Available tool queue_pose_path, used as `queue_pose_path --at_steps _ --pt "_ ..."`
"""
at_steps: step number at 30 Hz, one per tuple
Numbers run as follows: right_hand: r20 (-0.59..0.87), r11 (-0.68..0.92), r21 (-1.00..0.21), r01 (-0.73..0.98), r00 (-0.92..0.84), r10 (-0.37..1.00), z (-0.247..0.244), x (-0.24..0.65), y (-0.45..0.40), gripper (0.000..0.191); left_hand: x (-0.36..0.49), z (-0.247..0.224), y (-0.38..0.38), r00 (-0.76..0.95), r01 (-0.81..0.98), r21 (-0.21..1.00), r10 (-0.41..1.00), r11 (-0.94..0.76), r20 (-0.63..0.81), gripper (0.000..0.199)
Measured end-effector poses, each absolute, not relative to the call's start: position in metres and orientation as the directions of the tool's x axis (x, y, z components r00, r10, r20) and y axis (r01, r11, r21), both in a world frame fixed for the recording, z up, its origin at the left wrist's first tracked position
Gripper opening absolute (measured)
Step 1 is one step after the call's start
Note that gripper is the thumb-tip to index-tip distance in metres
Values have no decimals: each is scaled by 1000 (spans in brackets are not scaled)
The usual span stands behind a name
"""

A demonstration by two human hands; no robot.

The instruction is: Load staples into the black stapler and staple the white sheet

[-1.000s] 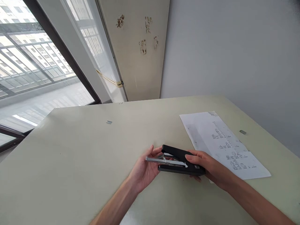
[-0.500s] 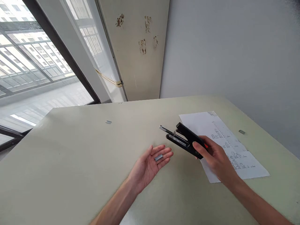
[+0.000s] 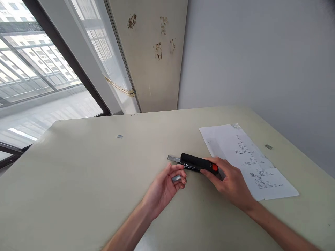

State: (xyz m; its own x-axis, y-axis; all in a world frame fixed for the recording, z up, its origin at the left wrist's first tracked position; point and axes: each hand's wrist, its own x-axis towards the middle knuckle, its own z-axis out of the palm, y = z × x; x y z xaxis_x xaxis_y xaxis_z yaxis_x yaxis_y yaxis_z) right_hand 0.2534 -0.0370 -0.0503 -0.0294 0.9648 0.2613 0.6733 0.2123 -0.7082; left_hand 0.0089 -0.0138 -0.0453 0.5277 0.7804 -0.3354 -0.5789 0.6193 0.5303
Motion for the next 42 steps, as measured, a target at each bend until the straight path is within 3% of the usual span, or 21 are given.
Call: queue_pose_path --at_steps 4,8,21,25,29,34,38,42 --pt "237 182 -709 681 -12 971 -53 255 -36 25 4 -42 -14 366 -627 621 882 470 -298 28" --pt "223 174 -715 678 -15 975 -54 255 -37 25 -1 -37 -12 265 -608 687 918 397 -296 41" --pt "196 220 -704 675 -113 974 -52 254 -33 24 6 -35 -16 500 -437 723 812 536 -300 56" --pt "372 353 -630 692 -129 919 -51 252 -34 36 11 -35 -24 304 -553 705 896 444 -325 54" --pt "597 583 -487 650 -239 766 -43 249 -39 46 19 -32 -36 192 -639 672 924 374 -332 52" --pt "629 705 -382 597 -391 672 -35 243 -49 44 35 -30 -64 255 -667 636 921 387 -293 53" --pt "583 719 -371 588 -455 673 -33 239 -51 27 44 -38 -81 417 -654 547 853 522 -316 61" --pt "551 746 -335 576 -522 651 -31 238 -49 14 45 -44 -83 485 -654 517 831 552 -273 61"
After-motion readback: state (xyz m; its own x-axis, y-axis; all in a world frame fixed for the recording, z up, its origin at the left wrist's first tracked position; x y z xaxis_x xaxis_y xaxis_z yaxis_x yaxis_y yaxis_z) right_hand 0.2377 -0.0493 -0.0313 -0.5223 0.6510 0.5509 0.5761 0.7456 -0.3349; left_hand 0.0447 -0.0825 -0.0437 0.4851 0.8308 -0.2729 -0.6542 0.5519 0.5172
